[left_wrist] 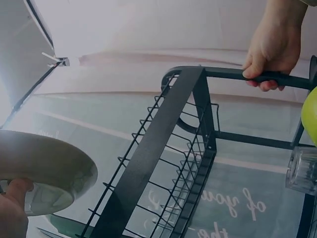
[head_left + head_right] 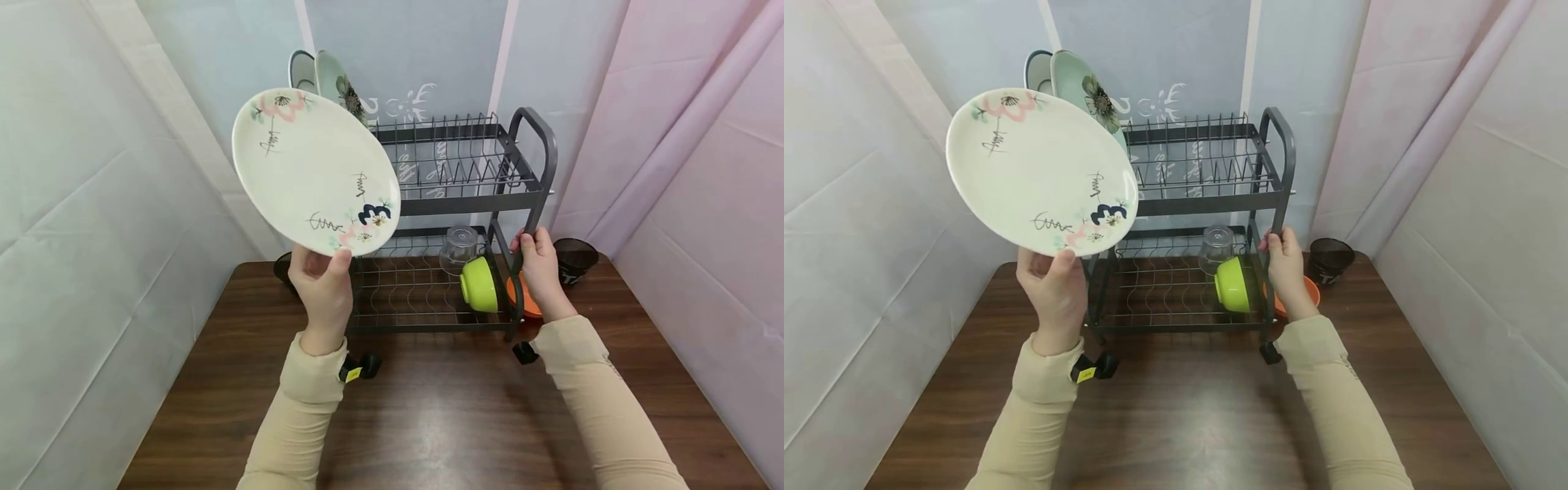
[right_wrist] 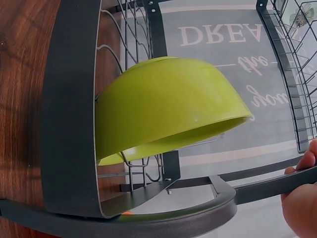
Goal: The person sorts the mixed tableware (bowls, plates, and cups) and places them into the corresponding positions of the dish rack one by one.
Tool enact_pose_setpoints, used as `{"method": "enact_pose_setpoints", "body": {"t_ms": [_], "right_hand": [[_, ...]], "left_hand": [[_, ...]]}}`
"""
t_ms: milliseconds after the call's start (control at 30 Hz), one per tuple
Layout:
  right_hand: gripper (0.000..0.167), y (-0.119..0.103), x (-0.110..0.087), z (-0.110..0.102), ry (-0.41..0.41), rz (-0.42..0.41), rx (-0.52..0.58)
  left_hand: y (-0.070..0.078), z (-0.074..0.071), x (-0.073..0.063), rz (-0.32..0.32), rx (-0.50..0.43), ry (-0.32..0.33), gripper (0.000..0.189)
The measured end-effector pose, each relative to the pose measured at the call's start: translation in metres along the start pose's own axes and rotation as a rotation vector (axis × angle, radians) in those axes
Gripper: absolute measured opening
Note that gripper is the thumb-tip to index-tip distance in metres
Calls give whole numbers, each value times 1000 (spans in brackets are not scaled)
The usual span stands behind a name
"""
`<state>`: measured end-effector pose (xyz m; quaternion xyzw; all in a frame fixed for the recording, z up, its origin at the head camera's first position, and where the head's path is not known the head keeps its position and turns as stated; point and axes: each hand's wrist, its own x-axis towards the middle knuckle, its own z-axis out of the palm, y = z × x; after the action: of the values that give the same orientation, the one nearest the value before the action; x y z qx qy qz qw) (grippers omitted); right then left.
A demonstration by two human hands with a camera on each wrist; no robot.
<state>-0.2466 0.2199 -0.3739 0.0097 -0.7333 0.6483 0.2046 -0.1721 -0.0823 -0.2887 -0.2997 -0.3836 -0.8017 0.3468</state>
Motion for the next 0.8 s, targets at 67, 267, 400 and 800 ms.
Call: {"method": "enact_pose_setpoints", "body": {"t_ms": [67, 267, 400, 800], "right_hand": [[13, 1, 0, 0, 1, 2, 0], [12, 2, 0, 0, 10, 5, 4], [12, 2, 0, 1, 8, -1, 38], [11, 2, 1, 1, 10, -16, 49]], "left_hand": [[-3, 2, 0, 21, 45, 1, 41], [-10, 5, 2, 78, 172, -28, 40], [-12, 6, 4, 103, 241, -57, 44], [-22, 12, 16, 161, 331, -135, 57]]}}
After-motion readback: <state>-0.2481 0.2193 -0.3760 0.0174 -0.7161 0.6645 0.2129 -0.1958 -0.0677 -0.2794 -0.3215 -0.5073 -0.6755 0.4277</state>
